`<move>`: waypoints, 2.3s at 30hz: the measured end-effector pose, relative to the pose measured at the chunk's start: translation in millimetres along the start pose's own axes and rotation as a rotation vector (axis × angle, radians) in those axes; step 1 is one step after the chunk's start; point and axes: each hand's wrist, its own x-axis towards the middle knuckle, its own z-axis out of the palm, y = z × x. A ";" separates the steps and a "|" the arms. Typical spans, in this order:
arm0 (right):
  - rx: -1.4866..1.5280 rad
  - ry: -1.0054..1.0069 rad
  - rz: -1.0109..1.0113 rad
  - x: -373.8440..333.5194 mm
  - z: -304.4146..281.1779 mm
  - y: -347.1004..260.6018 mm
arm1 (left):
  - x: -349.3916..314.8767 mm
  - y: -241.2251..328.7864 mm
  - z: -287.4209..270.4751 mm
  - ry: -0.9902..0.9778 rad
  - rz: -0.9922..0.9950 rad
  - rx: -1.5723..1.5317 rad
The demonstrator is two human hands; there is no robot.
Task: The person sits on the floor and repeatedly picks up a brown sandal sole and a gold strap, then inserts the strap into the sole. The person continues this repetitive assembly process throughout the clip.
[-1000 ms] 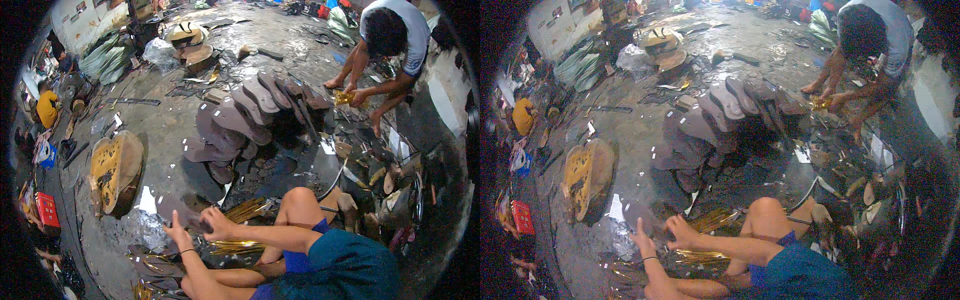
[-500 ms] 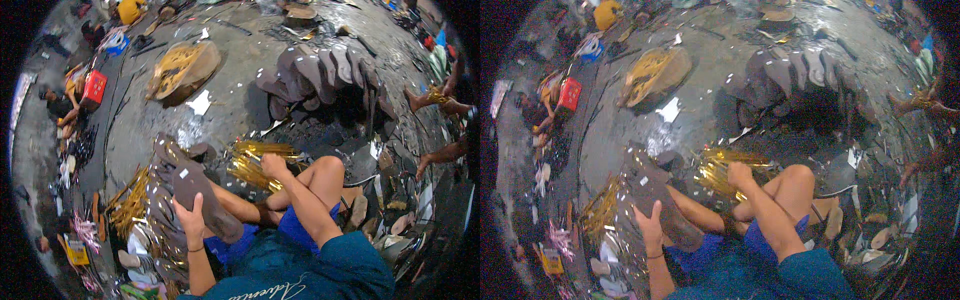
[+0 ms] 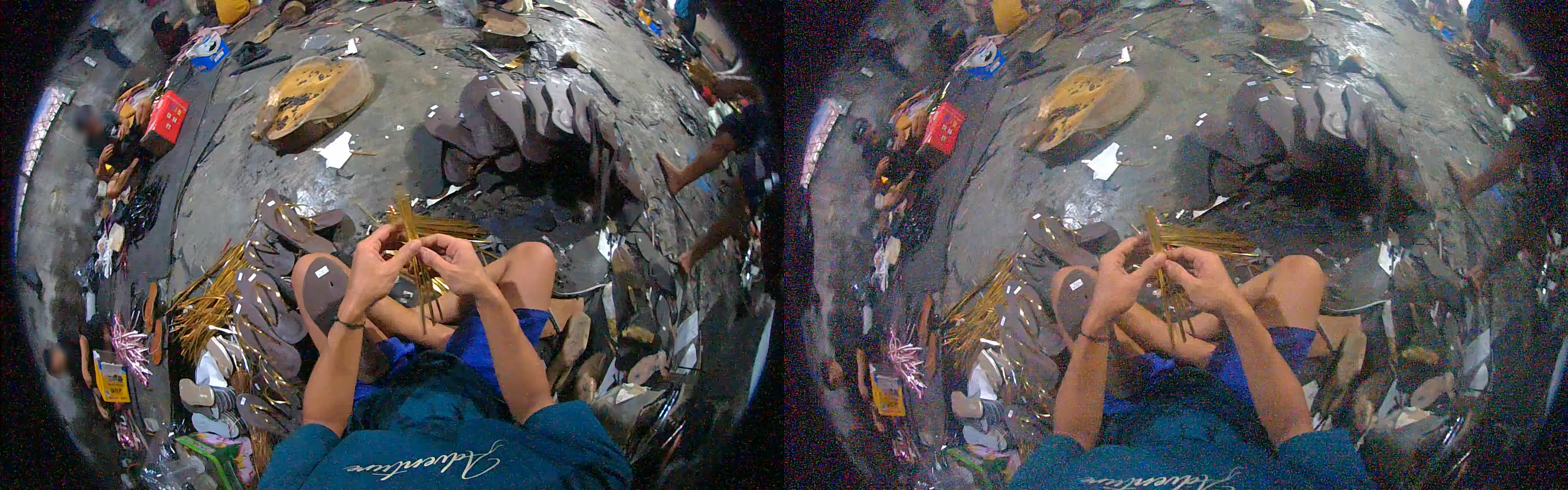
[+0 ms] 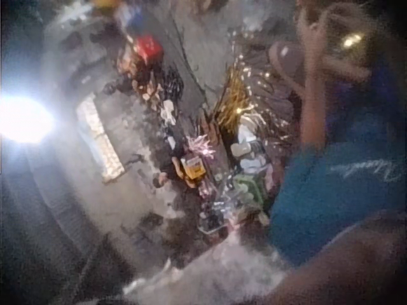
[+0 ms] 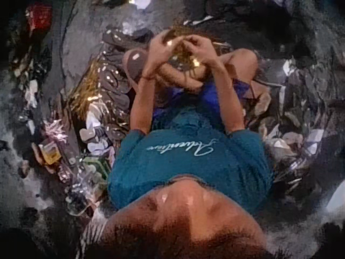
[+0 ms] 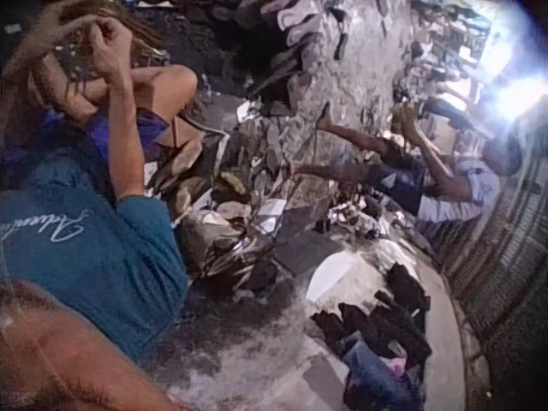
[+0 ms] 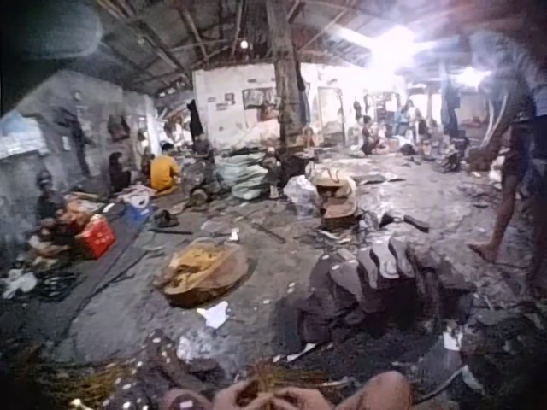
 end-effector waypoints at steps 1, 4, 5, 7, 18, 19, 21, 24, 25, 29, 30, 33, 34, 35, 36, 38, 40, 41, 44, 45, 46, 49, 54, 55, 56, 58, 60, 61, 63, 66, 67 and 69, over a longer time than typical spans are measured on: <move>-0.011 0.024 -0.035 -6.8 -1.7 -1.6 | -0.4 3.1 0.6 0.016 -0.016 0.063; -0.192 0.197 -0.026 -18.4 -17.6 -0.7 | 7.4 -0.7 -3.7 0.004 -0.021 0.210; -0.228 0.255 0.048 -23.7 -17.6 -7.8 | 8.1 -12.9 -4.1 0.081 0.216 0.470; -0.488 0.236 -0.012 -24.6 -26.2 4.4 | 2.3 -19.3 -3.9 0.184 0.127 0.585; -0.762 0.484 -0.284 -12.6 -16.6 10.2 | -2.2 -52.4 -13.8 0.149 -0.009 -0.125; -0.498 0.410 -0.157 -12.0 -14.6 11.2 | -2.0 -48.3 -15.7 0.126 0.019 -0.126; -0.088 0.215 -0.031 -18.8 -3.6 4.4 | -10.2 -19.3 -11.0 0.087 0.013 -0.209; 0.041 0.138 0.050 -29.5 23.3 -16.9 | -17.0 -7.6 -7.2 0.059 0.041 -0.305; 0.108 0.104 0.108 -32.4 29.2 -22.3 | -17.1 -10.5 -9.0 0.125 0.055 -0.272; 0.258 0.089 0.179 -44.1 37.5 -29.4 | -16.9 -22.2 -9.4 0.221 0.000 -0.340; 0.268 0.068 0.179 -44.7 35.7 -25.7 | -16.4 -25.4 -10.6 0.206 -0.031 -0.401; 0.249 0.046 0.156 -47.7 30.0 -18.8 | -15.2 -24.4 -13.7 0.191 -0.101 -0.424; 0.186 0.046 0.115 -46.3 27.5 -13.2 | -14.7 -23.2 -14.2 0.177 -0.113 -0.400; 0.082 0.028 0.059 -45.2 24.0 -6.3 | -15.6 -18.5 -14.1 0.164 -0.127 -0.378; 0.155 0.016 0.159 -47.3 25.5 -18.8 | -16.9 -8.1 -11.4 0.169 -0.149 -0.378; 0.228 -0.001 0.264 -52.1 29.2 -35.1 | -15.2 -8.0 -11.3 0.146 -0.161 -0.391; 0.228 -0.015 0.275 -53.5 30.3 -36.2 | -17.7 -6.2 -12.3 0.146 -0.152 -0.410; 0.216 -0.019 0.271 -52.1 32.0 -34.4 | -17.9 -9.3 -14.3 0.148 -0.136 -0.397; 0.174 0.011 0.224 -54.9 41.6 -33.3 | -24.0 -12.8 -13.9 0.162 -0.073 -0.344; 0.092 0.078 0.157 -53.6 49.3 -33.0 | -27.5 -13.8 -11.4 0.160 -0.036 -0.364; -0.158 0.174 -0.022 -51.7 52.8 -19.7 | -35.9 -9.5 -8.5 0.174 -0.057 -0.202; -0.644 0.264 -0.334 -48.1 61.2 -10.7 | -56.0 -6.0 -6.8 0.288 0.041 0.046; -0.543 0.204 -0.180 -47.7 72.2 -8.0 | -90.8 -7.6 -46.4 0.398 -0.003 0.454; -0.518 0.210 -0.116 -45.9 73.9 -7.5 | -93.1 -21.9 -61.2 0.570 0.072 0.765; -0.399 0.182 -0.088 -45.2 75.3 -13.4 | -97.8 -38.0 -72.4 0.726 0.140 1.080; -0.454 0.123 -0.131 -43.4 75.5 -11.2 | -109.9 -61.8 -78.2 0.669 -0.124 1.088; -0.475 0.104 -0.102 -43.7 78.8 -17.3 | -114.8 -57.6 -76.4 0.622 -0.062 0.825; -0.476 0.069 -0.095 -43.8 82.6 -19.8 | -117.3 -43.7 -74.5 0.586 -0.022 0.574; -0.483 0.002 -0.091 -43.2 87.2 -26.3 | -116.3 -30.4 -63.4 0.613 0.126 0.130; -0.391 -0.005 -0.111 -45.4 98.0 -48.7 | -119.8 0.1 -49.3 0.538 0.015 0.003; -0.418 0.014 -0.114 -46.1 98.5 -57.1 | -119.0 6.1 -44.6 0.525 0.012 0.002; -0.463 0.038 -0.122 -47.1 99.4 -72.3 | -119.8 14.1 -38.2 0.509 0.009 0.006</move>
